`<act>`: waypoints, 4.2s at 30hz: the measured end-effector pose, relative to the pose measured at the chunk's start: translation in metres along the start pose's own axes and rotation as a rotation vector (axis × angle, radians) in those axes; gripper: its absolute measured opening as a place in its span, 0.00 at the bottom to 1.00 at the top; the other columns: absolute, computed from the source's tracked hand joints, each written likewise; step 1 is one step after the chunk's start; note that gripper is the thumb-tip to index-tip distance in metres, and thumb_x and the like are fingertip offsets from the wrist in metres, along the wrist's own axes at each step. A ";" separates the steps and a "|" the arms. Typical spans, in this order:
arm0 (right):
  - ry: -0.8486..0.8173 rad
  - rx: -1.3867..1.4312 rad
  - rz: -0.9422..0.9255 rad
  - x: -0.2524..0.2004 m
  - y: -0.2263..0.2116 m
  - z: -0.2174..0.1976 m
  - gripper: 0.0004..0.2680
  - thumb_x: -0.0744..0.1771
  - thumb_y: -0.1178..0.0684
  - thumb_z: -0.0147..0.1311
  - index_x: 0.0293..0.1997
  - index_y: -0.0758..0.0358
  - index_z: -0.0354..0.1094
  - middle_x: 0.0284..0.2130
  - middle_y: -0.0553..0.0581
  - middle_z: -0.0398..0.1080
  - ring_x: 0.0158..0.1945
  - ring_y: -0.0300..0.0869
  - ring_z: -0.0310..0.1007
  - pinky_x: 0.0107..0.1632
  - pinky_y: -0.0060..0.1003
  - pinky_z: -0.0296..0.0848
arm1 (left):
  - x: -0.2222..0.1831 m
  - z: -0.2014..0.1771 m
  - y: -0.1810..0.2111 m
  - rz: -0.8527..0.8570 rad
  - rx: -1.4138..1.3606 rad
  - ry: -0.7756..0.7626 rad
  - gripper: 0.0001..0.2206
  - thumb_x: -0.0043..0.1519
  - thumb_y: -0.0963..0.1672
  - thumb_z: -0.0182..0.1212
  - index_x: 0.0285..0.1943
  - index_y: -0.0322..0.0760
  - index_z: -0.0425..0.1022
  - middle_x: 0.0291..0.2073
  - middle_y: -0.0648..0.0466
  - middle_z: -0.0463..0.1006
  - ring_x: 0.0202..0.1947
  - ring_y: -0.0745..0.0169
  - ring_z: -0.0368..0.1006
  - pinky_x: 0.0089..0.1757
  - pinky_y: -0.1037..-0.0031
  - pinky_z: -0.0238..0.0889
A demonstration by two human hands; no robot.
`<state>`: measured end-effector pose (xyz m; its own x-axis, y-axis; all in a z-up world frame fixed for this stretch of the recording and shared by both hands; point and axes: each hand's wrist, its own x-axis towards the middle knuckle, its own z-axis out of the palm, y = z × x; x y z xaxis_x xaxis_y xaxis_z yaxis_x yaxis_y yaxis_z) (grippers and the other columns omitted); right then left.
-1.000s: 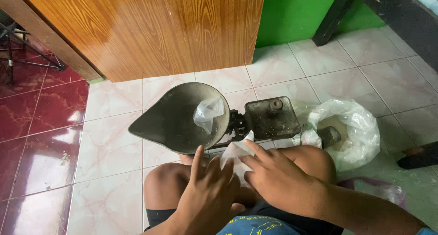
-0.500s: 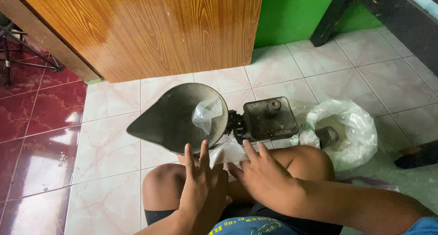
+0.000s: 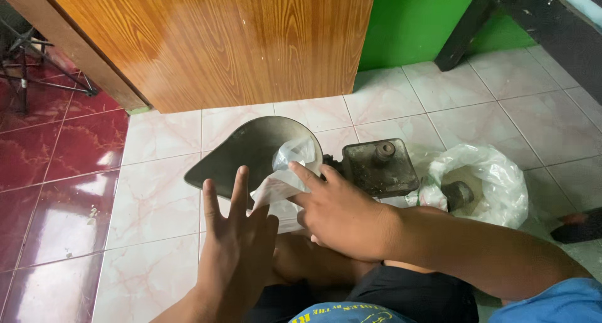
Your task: The person fills plastic bags with a granular substance using a metal scoop and a balance scale.
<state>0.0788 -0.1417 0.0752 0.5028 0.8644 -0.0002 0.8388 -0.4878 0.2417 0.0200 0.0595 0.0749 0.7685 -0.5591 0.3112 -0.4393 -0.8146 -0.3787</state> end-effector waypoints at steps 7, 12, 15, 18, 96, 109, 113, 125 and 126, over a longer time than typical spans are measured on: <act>0.161 -0.017 -0.019 0.001 0.005 0.007 0.14 0.60 0.37 0.60 0.41 0.51 0.78 0.65 0.52 0.65 0.73 0.61 0.51 0.59 0.58 0.60 | -0.007 0.013 -0.002 -0.068 0.099 0.083 0.15 0.56 0.37 0.60 0.18 0.54 0.74 0.33 0.64 0.76 0.69 0.36 0.66 0.62 0.31 0.54; 0.536 0.587 -0.232 -0.019 0.025 0.004 0.17 0.62 0.50 0.65 0.55 0.57 0.69 0.65 0.64 0.66 0.71 0.74 0.58 0.67 0.71 0.58 | -0.002 0.022 -0.031 -0.102 -0.008 0.129 0.07 0.54 0.43 0.59 0.22 0.49 0.77 0.54 0.50 0.78 0.71 0.34 0.61 0.62 0.31 0.52; 0.709 0.817 -0.080 -0.051 0.035 0.047 0.21 0.63 0.39 0.55 0.59 0.56 0.73 0.68 0.64 0.65 0.74 0.65 0.53 0.74 0.61 0.46 | 0.005 0.062 -0.055 -0.174 -0.231 -0.005 0.07 0.52 0.49 0.68 0.34 0.48 0.84 0.58 0.45 0.74 0.72 0.29 0.59 0.55 0.35 0.59; 0.664 1.198 0.235 -0.092 0.035 0.083 0.22 0.62 0.45 0.52 0.59 0.69 0.71 0.70 0.73 0.58 0.73 0.71 0.50 0.69 0.70 0.48 | 0.025 0.084 -0.068 -0.294 -0.404 -0.220 0.09 0.59 0.50 0.61 0.40 0.52 0.85 0.67 0.48 0.68 0.74 0.35 0.55 0.57 0.38 0.59; -0.324 0.559 1.793 -0.439 0.038 0.260 0.16 0.68 0.40 0.50 0.22 0.54 0.73 0.14 0.49 0.61 0.19 0.39 0.56 0.27 0.34 0.48 | -0.040 0.251 0.146 0.095 -0.846 -0.337 0.07 0.52 0.48 0.66 0.34 0.45 0.75 0.31 0.54 0.81 0.37 0.48 0.76 0.39 0.59 0.66; -0.205 0.524 1.917 -0.413 0.050 0.208 0.13 0.69 0.46 0.46 0.41 0.60 0.78 0.29 0.63 0.80 0.31 0.53 0.76 0.30 0.45 0.65 | -0.038 0.242 0.144 0.088 -0.847 -0.326 0.08 0.52 0.48 0.65 0.35 0.45 0.75 0.33 0.52 0.82 0.37 0.47 0.76 0.40 0.58 0.66; -0.290 0.528 1.862 -0.411 0.053 0.200 0.12 0.70 0.46 0.44 0.44 0.56 0.77 0.25 0.56 0.78 0.26 0.46 0.72 0.27 0.39 0.60 | -0.037 0.239 0.142 0.104 -0.876 -0.321 0.11 0.51 0.48 0.67 0.39 0.45 0.77 0.35 0.52 0.82 0.39 0.47 0.77 0.41 0.59 0.67; 0.072 0.673 1.838 -0.404 0.070 0.134 0.09 0.69 0.49 0.50 0.33 0.58 0.74 0.28 0.56 0.75 0.31 0.48 0.69 0.36 0.43 0.58 | -0.035 0.242 0.143 0.113 -0.852 -0.328 0.09 0.53 0.47 0.66 0.39 0.47 0.78 0.34 0.54 0.83 0.40 0.48 0.76 0.41 0.58 0.66; 0.315 0.698 1.864 -0.402 0.069 0.124 0.08 0.71 0.52 0.50 0.39 0.57 0.77 0.34 0.56 0.78 0.35 0.50 0.71 0.37 0.48 0.60 | -0.036 0.243 0.144 0.118 -0.841 -0.349 0.09 0.53 0.48 0.68 0.40 0.47 0.77 0.34 0.54 0.83 0.41 0.48 0.77 0.43 0.58 0.66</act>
<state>-0.0389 -0.5380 -0.0287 0.7016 -0.7071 -0.0875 -0.6040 -0.5252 -0.5994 0.0423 0.0001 -0.2027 0.7340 -0.6788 -0.0220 -0.6126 -0.6757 0.4100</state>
